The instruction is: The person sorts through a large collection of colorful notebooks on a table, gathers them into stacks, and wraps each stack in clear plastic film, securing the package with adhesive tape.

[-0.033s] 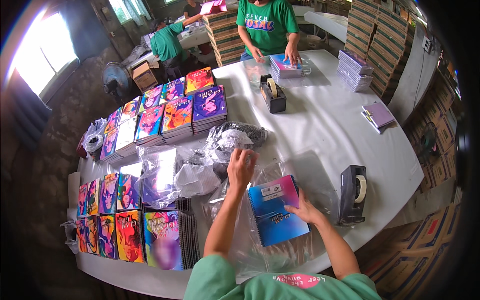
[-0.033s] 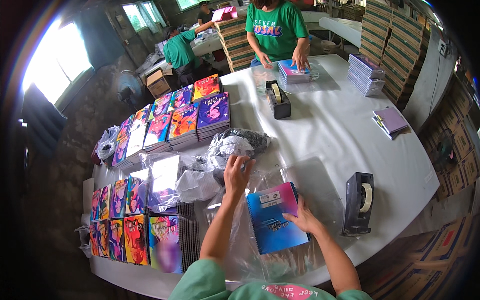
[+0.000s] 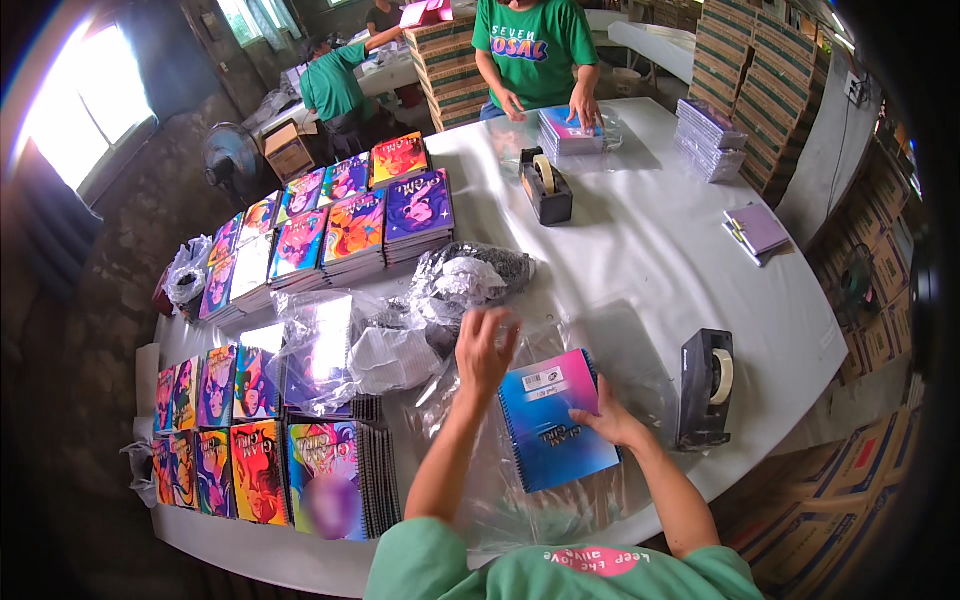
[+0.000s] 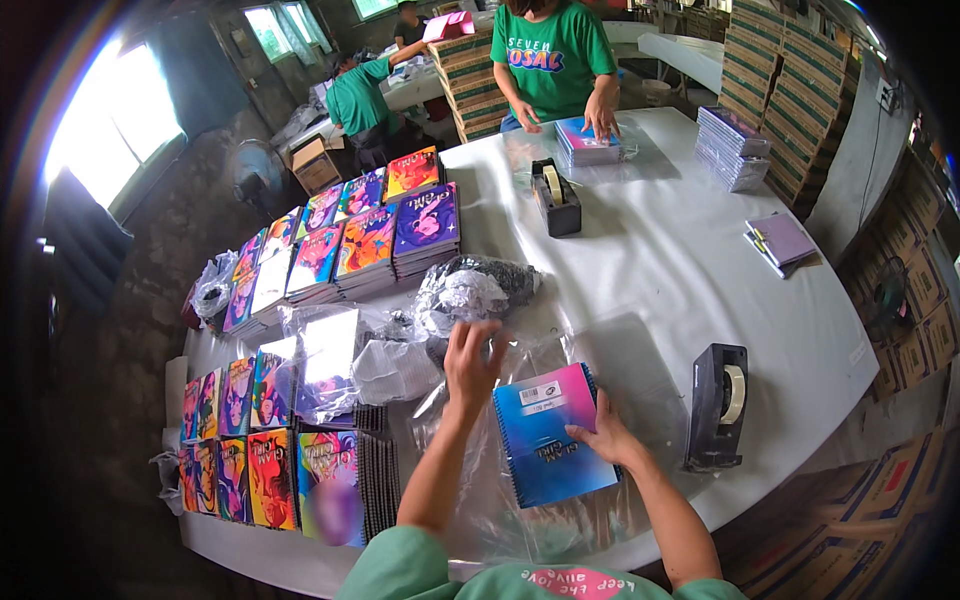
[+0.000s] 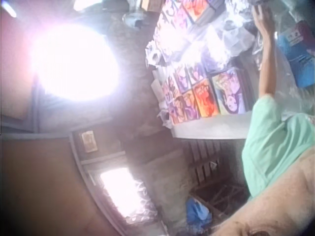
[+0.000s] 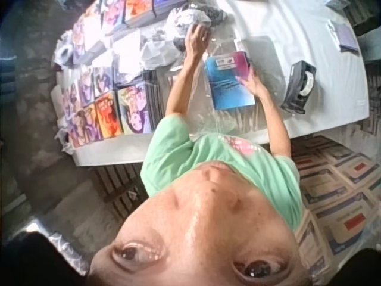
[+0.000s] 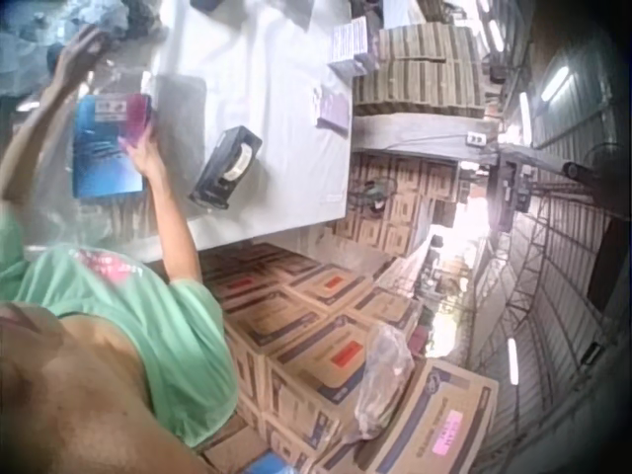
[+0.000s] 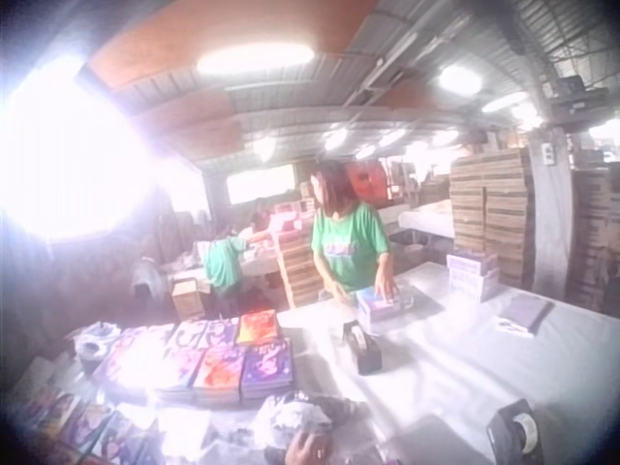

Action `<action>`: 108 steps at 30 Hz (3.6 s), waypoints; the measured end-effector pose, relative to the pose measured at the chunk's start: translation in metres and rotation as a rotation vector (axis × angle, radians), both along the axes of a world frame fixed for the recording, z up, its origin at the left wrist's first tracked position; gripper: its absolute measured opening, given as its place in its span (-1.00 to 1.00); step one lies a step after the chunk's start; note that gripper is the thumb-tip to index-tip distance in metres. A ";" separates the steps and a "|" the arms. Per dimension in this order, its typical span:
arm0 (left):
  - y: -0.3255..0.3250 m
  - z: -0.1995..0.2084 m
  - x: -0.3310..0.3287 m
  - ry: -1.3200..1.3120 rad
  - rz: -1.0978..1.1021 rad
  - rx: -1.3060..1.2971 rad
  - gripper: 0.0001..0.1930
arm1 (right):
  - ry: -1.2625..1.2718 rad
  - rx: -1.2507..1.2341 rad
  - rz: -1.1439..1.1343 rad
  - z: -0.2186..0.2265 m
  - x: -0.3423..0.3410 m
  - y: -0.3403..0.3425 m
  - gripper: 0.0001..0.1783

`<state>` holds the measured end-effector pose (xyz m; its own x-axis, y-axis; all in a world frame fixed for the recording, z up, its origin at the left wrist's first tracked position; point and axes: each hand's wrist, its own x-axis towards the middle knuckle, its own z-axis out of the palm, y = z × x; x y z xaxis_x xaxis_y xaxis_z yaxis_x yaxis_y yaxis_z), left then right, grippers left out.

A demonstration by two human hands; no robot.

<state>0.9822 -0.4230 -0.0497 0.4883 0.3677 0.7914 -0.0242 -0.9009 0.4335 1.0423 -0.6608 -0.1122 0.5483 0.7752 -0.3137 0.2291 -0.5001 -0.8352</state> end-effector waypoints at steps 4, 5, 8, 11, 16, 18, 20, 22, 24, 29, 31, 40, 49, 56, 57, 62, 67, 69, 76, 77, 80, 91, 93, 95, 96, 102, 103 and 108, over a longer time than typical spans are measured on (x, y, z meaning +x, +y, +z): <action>-0.072 0.007 -0.098 0.430 -0.271 -0.175 -0.78 | 0.027 -0.059 -0.023 -0.002 -0.001 0.000 0.19; -0.084 0.000 -0.112 0.560 -0.262 -0.238 -0.68 | 0.011 -0.056 -0.003 -0.005 0.000 0.003 0.19; -0.098 -0.039 -0.123 0.698 -0.321 -0.254 -0.44 | -0.024 -0.061 -0.002 -0.011 0.005 0.001 0.20; -0.094 -0.050 -0.116 0.823 -0.358 -0.323 -0.26 | -0.045 -0.089 -0.040 -0.002 -0.001 0.004 0.15; -0.094 -0.043 -0.112 0.924 -0.368 -0.336 -0.18 | -0.317 -0.196 -0.272 0.001 -0.016 -0.018 -0.06; -0.095 -0.045 -0.111 0.957 -0.351 -0.303 -0.19 | -0.475 -0.211 -0.643 -0.034 -0.017 -0.056 -0.11; -0.094 -0.046 -0.112 0.962 -0.343 -0.299 -0.19 | -0.852 -0.395 -0.494 -0.044 -0.023 -0.092 -0.10; -0.093 -0.046 -0.115 0.958 -0.348 -0.316 -0.19 | -0.848 -0.453 -0.560 -0.039 -0.028 -0.095 -0.11; -0.093 -0.045 -0.114 0.931 -0.377 -0.336 -0.18 | -0.859 -0.518 -0.583 -0.031 -0.030 -0.096 -0.12; -0.094 -0.046 -0.113 0.927 -0.387 -0.324 -0.16 | -0.995 -0.643 -0.516 -0.044 -0.036 -0.090 -0.25; -0.092 -0.044 -0.114 0.930 -0.381 -0.327 -0.16 | -1.064 -0.563 -0.551 -0.056 -0.040 -0.087 -0.40; -0.094 -0.041 -0.112 0.901 -0.373 -0.352 -0.21 | -0.280 -0.167 -0.788 -0.028 -0.008 -0.098 -0.57; -0.115 -0.031 -0.087 0.962 -0.421 -0.043 0.09 | -0.621 -0.254 0.047 0.030 -0.101 -0.024 -0.73; -0.110 -0.039 -0.078 1.014 -0.468 -0.018 -0.20 | -0.569 -0.134 0.161 0.038 -0.114 -0.032 -0.64; -0.108 -0.038 -0.082 0.969 -0.464 -0.051 -0.19 | -0.422 -0.032 0.205 0.042 -0.104 -0.037 -0.62; -0.109 -0.017 -0.087 0.895 -0.435 -0.256 -0.11 | 0.283 0.453 -0.444 0.024 -0.005 -0.035 -0.25; -0.102 -0.030 -0.089 0.939 -0.459 -0.250 -0.15 | 0.071 0.361 -0.171 -0.013 0.070 0.074 -0.04; -0.105 -0.030 -0.090 0.963 -0.456 -0.252 -0.19 | -0.140 0.215 0.104 0.017 0.093 0.106 -0.23; -0.112 -0.007 -0.093 1.055 -0.357 -0.298 -0.21 | -0.194 0.457 0.387 0.142 0.076 0.078 -0.23; -0.111 -0.005 -0.095 1.063 -0.343 -0.301 -0.21 | -0.244 0.343 0.633 0.135 0.058 0.073 -0.22; -0.113 -0.011 -0.092 1.074 -0.342 -0.218 -0.22 | -0.701 0.262 1.031 0.080 0.032 0.046 -0.28; -0.077 -0.048 -0.091 0.918 -0.139 -0.247 0.29 | 0.111 0.377 0.612 0.028 0.053 0.050 -0.80; -0.081 -0.041 -0.078 0.935 -0.141 -0.233 0.27 | 0.231 0.329 0.550 0.031 0.049 0.053 -0.79; -0.085 -0.043 -0.074 0.954 -0.154 -0.235 0.25 | 0.111 0.344 0.615 0.029 0.043 0.057 -0.80; -0.085 -0.044 -0.073 0.961 -0.152 -0.234 0.25 | 0.050 0.357 0.645 0.028 0.039 0.060 -0.80; -0.075 -0.057 -0.082 0.578 -0.318 -0.488 0.17 | -0.512 0.414 0.762 0.029 0.017 0.055 -0.28; -0.070 -0.069 -0.083 0.299 -0.359 -0.659 0.11 | -0.451 0.420 0.723 0.031 0.009 0.055 -0.17; -0.069 -0.085 -0.079 0.615 -0.125 -0.340 -0.42 | -0.412 0.227 0.651 0.051 -0.004 0.050 0.18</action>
<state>0.9033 -0.4919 -0.1347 0.8643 0.4569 0.2105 0.2203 -0.7200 0.6581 1.0379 -0.6104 -0.0612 0.0011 0.9998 0.0194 0.7283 0.0125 -0.6852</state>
